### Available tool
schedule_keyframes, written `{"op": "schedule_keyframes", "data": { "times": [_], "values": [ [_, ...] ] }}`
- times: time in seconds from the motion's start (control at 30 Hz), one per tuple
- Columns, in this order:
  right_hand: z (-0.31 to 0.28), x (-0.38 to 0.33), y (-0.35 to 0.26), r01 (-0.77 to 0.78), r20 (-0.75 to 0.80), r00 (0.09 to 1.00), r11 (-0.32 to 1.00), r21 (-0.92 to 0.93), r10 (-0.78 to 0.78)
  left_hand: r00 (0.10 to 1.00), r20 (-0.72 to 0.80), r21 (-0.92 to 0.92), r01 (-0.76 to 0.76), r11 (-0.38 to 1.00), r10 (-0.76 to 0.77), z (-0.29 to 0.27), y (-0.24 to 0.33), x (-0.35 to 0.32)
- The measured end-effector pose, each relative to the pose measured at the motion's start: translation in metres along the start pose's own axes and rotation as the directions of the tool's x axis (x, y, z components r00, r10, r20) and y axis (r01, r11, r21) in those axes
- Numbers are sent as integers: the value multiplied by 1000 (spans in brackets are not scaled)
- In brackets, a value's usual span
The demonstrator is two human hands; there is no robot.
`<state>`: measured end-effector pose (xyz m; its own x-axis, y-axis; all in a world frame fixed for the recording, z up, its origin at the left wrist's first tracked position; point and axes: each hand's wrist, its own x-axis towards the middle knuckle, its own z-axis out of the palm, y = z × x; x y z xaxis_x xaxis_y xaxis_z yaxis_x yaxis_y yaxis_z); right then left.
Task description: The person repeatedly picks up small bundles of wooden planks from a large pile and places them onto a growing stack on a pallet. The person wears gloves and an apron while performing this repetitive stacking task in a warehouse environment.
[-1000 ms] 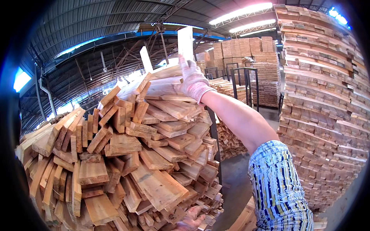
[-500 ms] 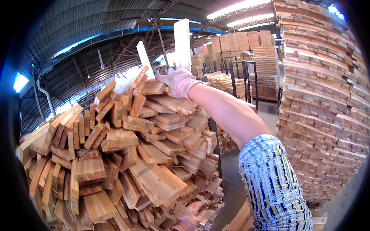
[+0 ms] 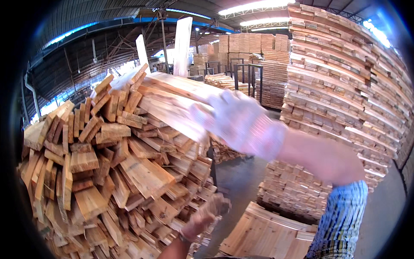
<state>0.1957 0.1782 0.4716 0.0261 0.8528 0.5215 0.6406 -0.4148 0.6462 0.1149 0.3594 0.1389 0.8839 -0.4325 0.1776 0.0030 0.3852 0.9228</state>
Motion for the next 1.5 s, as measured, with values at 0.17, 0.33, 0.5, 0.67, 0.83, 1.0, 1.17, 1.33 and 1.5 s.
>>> {"op": "schedule_keyframes", "data": {
  "times": [0.17,0.33,0.5,0.67,0.83,1.0,1.17,1.33,1.5],
  "values": [
    [-62,-125,-70,-112,-102,990,974,-198,93,839,22,-902,-218,374,543,53,99,101],
    [-77,-210,-148,-168,-70,984,980,-103,162,802,-304,-420,-598,683,515,87,109,111],
    [-121,-278,-124,-465,307,881,538,703,360,944,-194,-582,-330,743,267,155,56,79],
    [-55,-310,-111,-395,877,320,-791,468,359,997,-79,-418,-14,909,-21,206,-18,77],
    [-42,-361,-158,-128,784,496,-863,490,372,991,126,-156,74,985,-54,216,-57,59],
    [-52,-386,-207,-134,770,390,-796,590,505,963,204,-90,196,976,-175,237,-56,41],
    [-56,-413,-200,-194,703,291,-679,707,649,992,112,66,57,996,-64,243,-51,50],
    [-62,-413,-209,-378,725,278,-622,686,630,984,162,38,64,997,-69,253,-50,50],
    [-40,-439,-229,-330,699,269,-618,713,663,987,129,224,64,973,-95,252,-94,50]
  ]
}}
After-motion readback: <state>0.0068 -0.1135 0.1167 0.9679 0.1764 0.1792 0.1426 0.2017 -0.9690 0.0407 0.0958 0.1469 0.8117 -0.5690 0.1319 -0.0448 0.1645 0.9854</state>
